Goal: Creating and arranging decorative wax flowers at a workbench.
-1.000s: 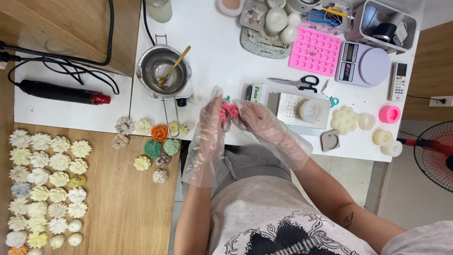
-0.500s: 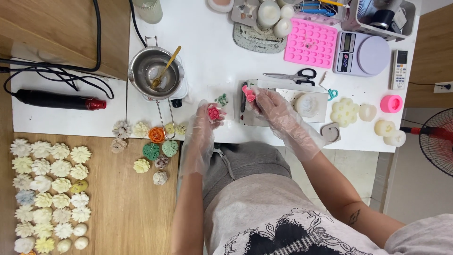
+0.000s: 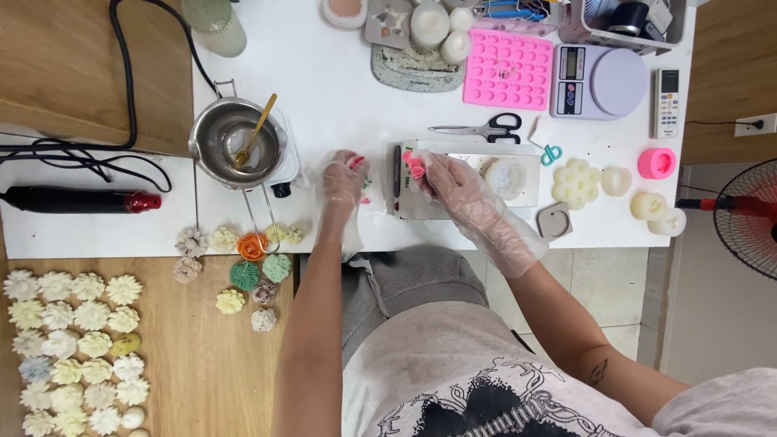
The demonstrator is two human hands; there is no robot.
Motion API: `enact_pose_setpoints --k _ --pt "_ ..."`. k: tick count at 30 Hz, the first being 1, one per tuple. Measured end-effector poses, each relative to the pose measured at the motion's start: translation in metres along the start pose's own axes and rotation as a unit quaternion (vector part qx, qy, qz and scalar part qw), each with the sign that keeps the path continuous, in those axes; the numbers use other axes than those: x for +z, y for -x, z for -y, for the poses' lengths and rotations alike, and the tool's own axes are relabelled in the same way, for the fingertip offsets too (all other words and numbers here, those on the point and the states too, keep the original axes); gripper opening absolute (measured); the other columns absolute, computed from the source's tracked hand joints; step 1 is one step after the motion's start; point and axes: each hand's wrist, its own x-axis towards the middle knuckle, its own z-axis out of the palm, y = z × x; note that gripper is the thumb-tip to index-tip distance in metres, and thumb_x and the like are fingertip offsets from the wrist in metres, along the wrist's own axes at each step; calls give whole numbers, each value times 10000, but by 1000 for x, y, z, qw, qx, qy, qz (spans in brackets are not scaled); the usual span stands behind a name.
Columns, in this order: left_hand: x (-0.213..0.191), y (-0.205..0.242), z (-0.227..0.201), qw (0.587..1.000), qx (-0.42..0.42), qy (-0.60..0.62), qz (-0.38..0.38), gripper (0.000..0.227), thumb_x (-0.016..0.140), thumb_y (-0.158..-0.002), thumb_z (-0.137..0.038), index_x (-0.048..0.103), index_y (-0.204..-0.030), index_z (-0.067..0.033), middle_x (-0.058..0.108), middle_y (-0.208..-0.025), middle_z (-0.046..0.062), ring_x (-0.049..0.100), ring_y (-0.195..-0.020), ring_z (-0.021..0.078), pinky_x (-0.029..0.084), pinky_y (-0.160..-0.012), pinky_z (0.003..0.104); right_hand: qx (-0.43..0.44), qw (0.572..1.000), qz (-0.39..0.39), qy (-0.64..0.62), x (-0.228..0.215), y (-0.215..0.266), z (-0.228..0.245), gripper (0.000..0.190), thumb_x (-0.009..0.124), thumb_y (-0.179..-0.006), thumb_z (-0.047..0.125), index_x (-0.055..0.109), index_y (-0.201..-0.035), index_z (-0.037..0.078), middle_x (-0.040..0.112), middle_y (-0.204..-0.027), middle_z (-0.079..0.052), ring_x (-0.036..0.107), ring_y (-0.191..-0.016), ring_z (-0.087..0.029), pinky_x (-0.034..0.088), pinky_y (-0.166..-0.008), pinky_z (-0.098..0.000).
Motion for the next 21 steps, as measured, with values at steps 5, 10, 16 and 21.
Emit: enact_pose_setpoints --k 5,10,16,21 --pt "-14 16 -29 992 13 -123 8 410 625 -1003 -287 569 -1335 -53 720 -1225 123 722 -999 184 592 -897 297 -20 1000 -4 7 -15 -6 -14 415 536 -1062 448 633 -890 82 524 -761 39 454 -710 -74 405 -666 -228" --pt "-4 -17 48 876 244 -395 -131 512 569 -974 -383 559 -1345 -30 594 -1267 364 677 -983 374 575 -704 386 -14 996 -22 89 -9 0 -5 444 501 -1069 452 634 -880 72 524 -758 35 459 -710 -70 408 -661 -230" --pt "-30 105 -91 952 -1 -306 -10 405 421 -1056 -448 571 -1320 -180 635 -1011 53 631 -749 187 615 -697 399 -48 991 -17 123 13 6 13 331 508 -1053 343 693 -1100 72 673 -839 34 629 -819 -57 548 -767 -257" --pt "-31 168 -139 973 186 -135 15 280 408 -1102 -194 560 -1322 -110 599 -1134 113 648 -725 200 599 -721 313 -204 913 -101 338 43 12 18 261 578 -1039 247 717 -989 31 703 -792 -162 693 -670 -227 554 -600 -368"
